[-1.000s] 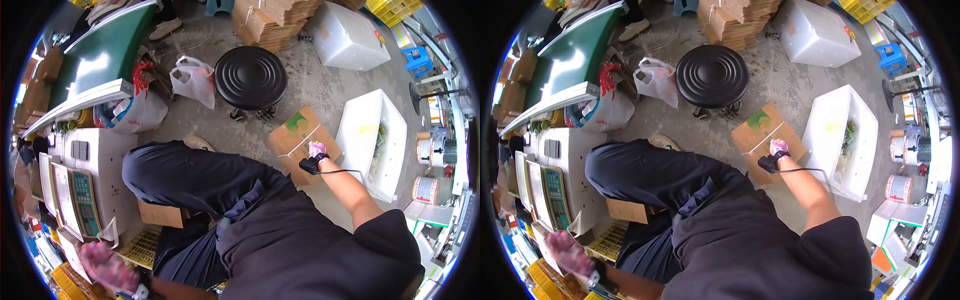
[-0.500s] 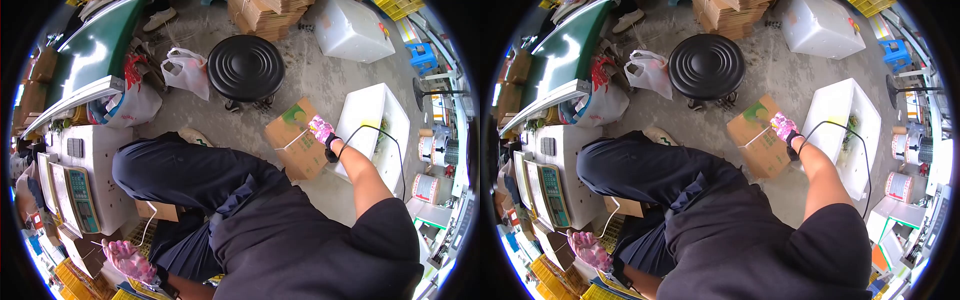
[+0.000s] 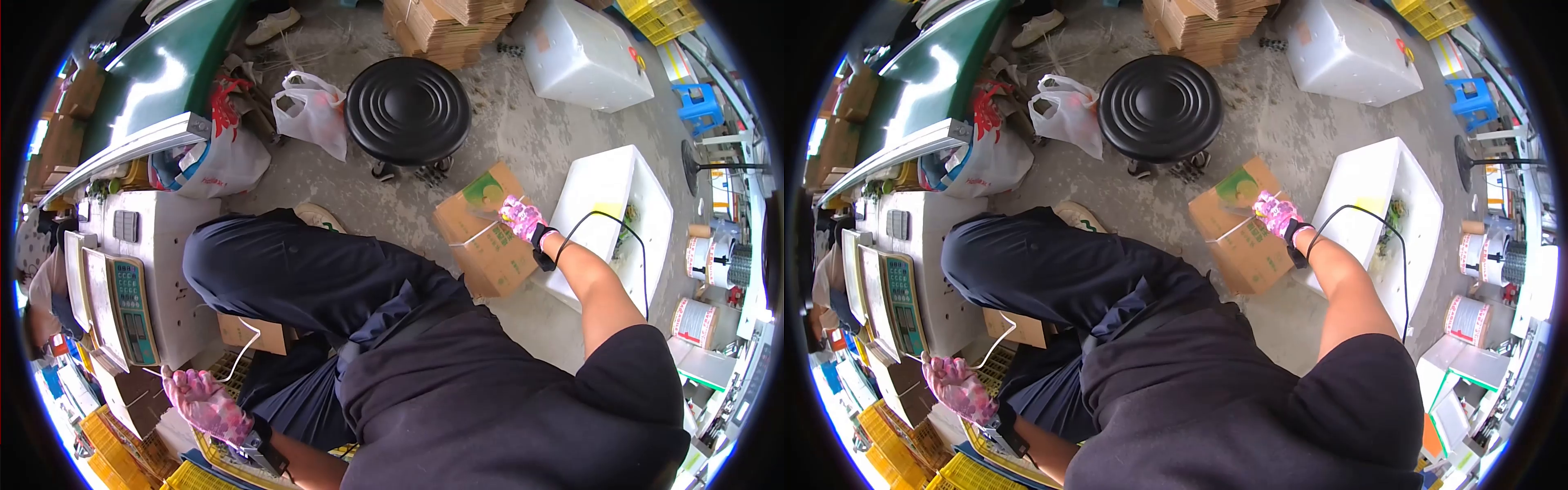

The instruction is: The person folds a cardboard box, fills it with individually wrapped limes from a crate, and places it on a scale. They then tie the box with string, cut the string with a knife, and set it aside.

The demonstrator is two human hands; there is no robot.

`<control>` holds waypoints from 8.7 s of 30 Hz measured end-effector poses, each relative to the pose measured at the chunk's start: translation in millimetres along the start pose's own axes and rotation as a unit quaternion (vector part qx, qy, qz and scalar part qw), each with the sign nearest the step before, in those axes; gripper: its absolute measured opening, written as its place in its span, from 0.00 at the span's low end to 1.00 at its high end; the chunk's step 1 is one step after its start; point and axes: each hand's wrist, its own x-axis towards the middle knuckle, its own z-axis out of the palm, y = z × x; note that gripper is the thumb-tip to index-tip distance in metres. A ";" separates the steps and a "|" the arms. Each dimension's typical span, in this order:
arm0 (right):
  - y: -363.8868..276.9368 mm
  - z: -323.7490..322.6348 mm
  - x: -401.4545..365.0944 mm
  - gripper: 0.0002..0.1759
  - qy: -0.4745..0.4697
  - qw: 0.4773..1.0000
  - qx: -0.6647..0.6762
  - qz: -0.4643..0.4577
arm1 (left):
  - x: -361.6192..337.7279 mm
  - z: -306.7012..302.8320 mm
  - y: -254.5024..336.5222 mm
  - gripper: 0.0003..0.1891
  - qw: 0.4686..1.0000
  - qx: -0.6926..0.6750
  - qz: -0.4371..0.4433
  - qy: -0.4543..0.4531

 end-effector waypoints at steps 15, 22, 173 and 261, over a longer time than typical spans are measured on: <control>-59.7 1.8 -14.2 0.15 -0.085 0.828 -0.532 -0.156 | -25.0 13.3 1.2 0.17 0.998 -0.051 -0.023 0.006; -62.3 9.0 -14.3 0.14 -0.089 0.780 -0.597 -0.166 | -27.1 17.3 0.0 0.15 0.995 -0.067 -0.013 0.071; -612.3 624.7 158.8 0.28 -0.114 0.748 -0.370 -0.538 | -54.1 -21.5 -123.5 0.19 0.918 0.363 -0.106 0.118; -601.8 438.1 -61.7 0.08 -0.379 0.600 -0.169 -0.684 | 15.5 -41.0 38.9 0.18 0.930 0.310 -0.139 -0.140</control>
